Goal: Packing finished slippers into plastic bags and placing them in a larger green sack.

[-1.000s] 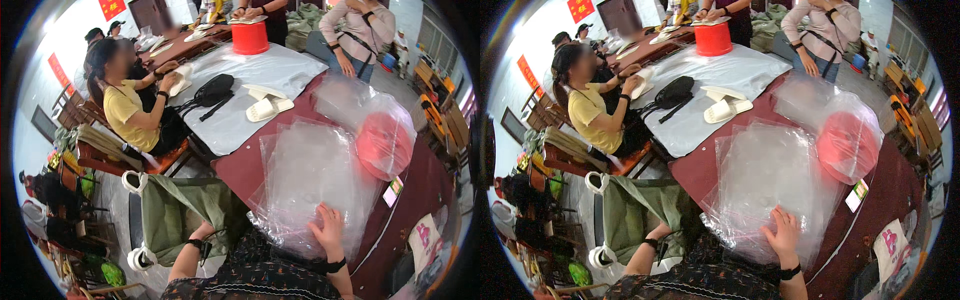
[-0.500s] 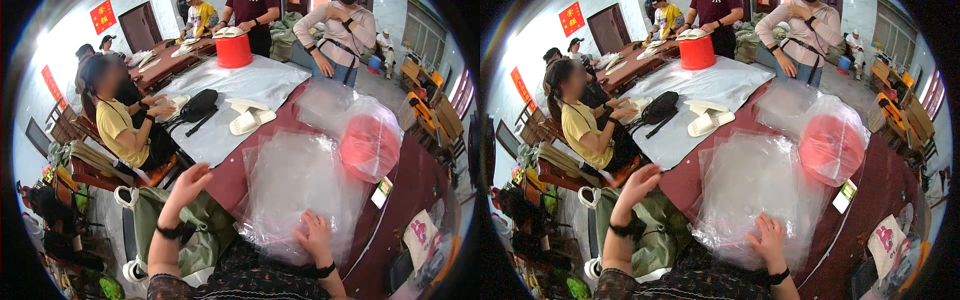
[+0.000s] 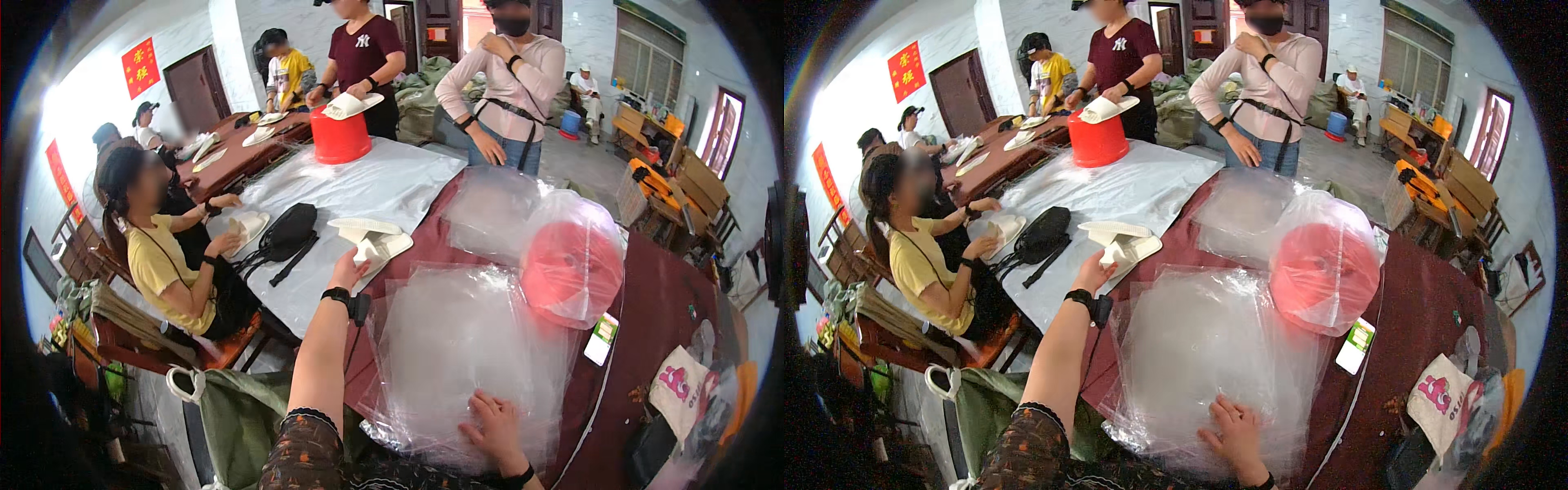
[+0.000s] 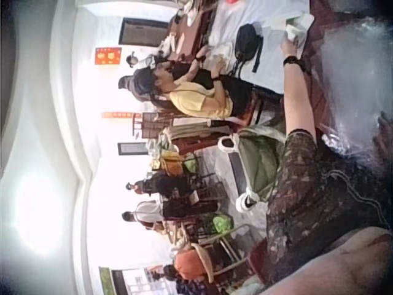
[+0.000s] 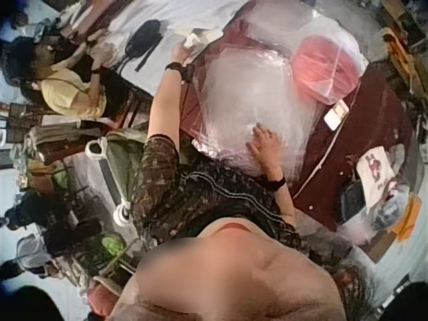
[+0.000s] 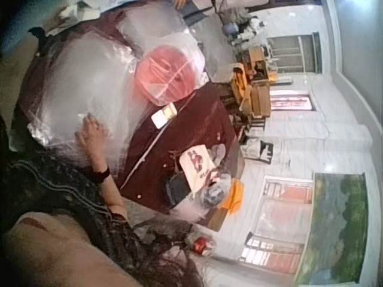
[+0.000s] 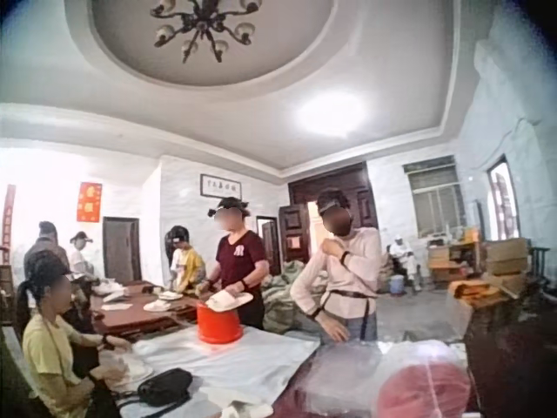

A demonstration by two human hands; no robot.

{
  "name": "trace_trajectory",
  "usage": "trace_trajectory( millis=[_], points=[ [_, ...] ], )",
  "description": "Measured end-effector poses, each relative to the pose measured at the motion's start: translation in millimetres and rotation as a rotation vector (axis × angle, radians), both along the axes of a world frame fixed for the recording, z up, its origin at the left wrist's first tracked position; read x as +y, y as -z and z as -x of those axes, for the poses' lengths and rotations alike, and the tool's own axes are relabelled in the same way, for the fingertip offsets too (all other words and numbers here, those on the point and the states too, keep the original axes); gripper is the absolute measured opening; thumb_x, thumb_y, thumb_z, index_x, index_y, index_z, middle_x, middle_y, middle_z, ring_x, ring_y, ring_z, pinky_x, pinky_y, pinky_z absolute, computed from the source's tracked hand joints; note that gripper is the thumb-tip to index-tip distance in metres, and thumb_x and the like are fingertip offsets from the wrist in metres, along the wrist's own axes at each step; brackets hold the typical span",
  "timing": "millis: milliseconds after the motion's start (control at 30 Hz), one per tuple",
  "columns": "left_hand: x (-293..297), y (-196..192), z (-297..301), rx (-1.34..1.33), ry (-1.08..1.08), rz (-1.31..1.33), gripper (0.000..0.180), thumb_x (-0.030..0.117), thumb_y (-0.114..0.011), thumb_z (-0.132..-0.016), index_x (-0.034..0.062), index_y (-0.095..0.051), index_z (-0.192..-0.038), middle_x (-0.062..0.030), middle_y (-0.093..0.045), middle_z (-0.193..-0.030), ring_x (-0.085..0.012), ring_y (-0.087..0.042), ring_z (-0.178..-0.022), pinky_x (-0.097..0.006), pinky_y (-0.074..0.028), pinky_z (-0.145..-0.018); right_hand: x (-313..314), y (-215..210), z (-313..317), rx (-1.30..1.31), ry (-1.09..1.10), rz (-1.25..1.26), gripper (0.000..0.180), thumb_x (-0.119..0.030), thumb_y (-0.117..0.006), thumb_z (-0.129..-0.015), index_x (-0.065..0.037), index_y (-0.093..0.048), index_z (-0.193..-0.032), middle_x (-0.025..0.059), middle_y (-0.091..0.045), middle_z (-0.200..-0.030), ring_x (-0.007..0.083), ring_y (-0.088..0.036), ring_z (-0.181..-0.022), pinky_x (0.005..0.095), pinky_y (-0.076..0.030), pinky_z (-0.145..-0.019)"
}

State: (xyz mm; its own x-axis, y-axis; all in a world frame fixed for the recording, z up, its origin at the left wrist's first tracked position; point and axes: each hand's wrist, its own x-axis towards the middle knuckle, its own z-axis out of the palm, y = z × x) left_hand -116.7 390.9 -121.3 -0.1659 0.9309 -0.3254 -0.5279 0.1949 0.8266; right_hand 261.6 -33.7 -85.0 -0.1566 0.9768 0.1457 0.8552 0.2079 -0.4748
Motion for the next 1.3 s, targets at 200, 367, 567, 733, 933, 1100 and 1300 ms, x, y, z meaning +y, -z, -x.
trace_trajectory(
  millis=[200,367,567,733,933,1100,1300],
  points=[
    [-6.2,-53.1,-2.4,0.534,0.089,-0.138,0.027,0.031,-0.074,-0.088,0.0071,-0.066,-0.079,-0.0018,-0.054,-0.057,-0.0155,-0.048,-0.046,-0.031,-0.033,-0.042,0.0,1.8,0.9,0.055,0.039,-0.023,0.06,-0.043,-0.075,-0.078,-0.011,-0.06,-0.127,0.0054,-0.057,-0.139,0.0338,-0.049,-0.118,0.0466,-0.037,-0.104],
    [-29.7,-171.7,17.2,0.596,0.084,-0.244,0.021,0.026,-0.072,-0.088,0.0074,-0.066,-0.082,0.0043,-0.046,-0.058,-0.0081,-0.035,-0.044,-0.029,-0.025,-0.041,-2.4,3.2,0.6,0.056,0.01,-0.036,0.06,-0.043,-0.074,-0.079,-0.013,-0.06,-0.128,0.0047,-0.056,-0.14,0.0339,-0.048,-0.12,0.0467,-0.036,-0.105],
    [-108.3,-287.0,-35.4,0.495,0.37,-0.406,0.022,0.022,-0.072,-0.089,0.005,-0.069,-0.102,0.0091,-0.052,-0.067,-0.0018,-0.039,-0.054,-0.021,-0.029,-0.05,-3.9,5.6,-2.5,0.019,0.031,-0.097,0.06,-0.042,-0.074,-0.078,-0.013,-0.06,-0.129,0.0046,-0.056,-0.14,0.033,-0.047,-0.121,0.0469,-0.035,-0.105],
    [-182.4,-317.0,-88.6,0.403,0.643,-0.405,0.042,0.021,-0.071,-0.091,-0.0026,-0.063,-0.125,0.003,-0.068,-0.094,-0.0036,-0.058,-0.076,-0.018,-0.043,-0.065,-6.2,-3.0,-1.9,0.05,-0.019,-0.141,0.059,-0.041,-0.073,-0.079,-0.012,-0.06,-0.129,0.0046,-0.056,-0.139,0.0303,-0.048,-0.121,0.0468,-0.036,-0.104],
    [-231.3,-283.0,-126.8,0.502,0.945,-0.321,0.044,0.017,-0.075,-0.088,-0.0012,-0.064,-0.126,-0.0022,-0.07,-0.107,-0.008,-0.063,-0.091,-0.022,-0.047,-0.08,-3.1,17.4,-4.0,-0.025,-0.017,-0.093,0.061,-0.043,-0.073,-0.079,-0.013,-0.06,-0.129,0.003,-0.056,-0.138,0.0291,-0.048,-0.12,0.0467,-0.037,-0.101],
    [-241.0,-240.3,-138.1,0.471,0.978,-0.226,0.043,0.016,-0.076,-0.086,0.0005,-0.066,-0.125,-0.001,-0.07,-0.103,-0.0066,-0.06,-0.087,-0.02,-0.045,-0.075,-3.7,7.1,-0.8,-0.138,-0.003,-0.07,0.062,-0.04,-0.075,-0.076,-0.011,-0.06,-0.128,0.0062,-0.056,-0.133,0.0297,-0.048,-0.119,0.048,-0.037,-0.102],
    [-259.8,-256.0,-163.1,0.449,0.928,-0.318,0.045,0.015,-0.074,-0.087,-0.0014,-0.064,-0.127,-0.0033,-0.069,-0.106,-0.0104,-0.063,-0.095,-0.024,-0.047,-0.085,-5.9,3.9,-5.3,-0.057,0.008,0.046,0.065,-0.041,-0.076,-0.076,-0.01,-0.059,-0.13,0.0071,-0.056,-0.132,0.0314,-0.046,-0.124,0.0495,-0.035,-0.103]
  ],
)
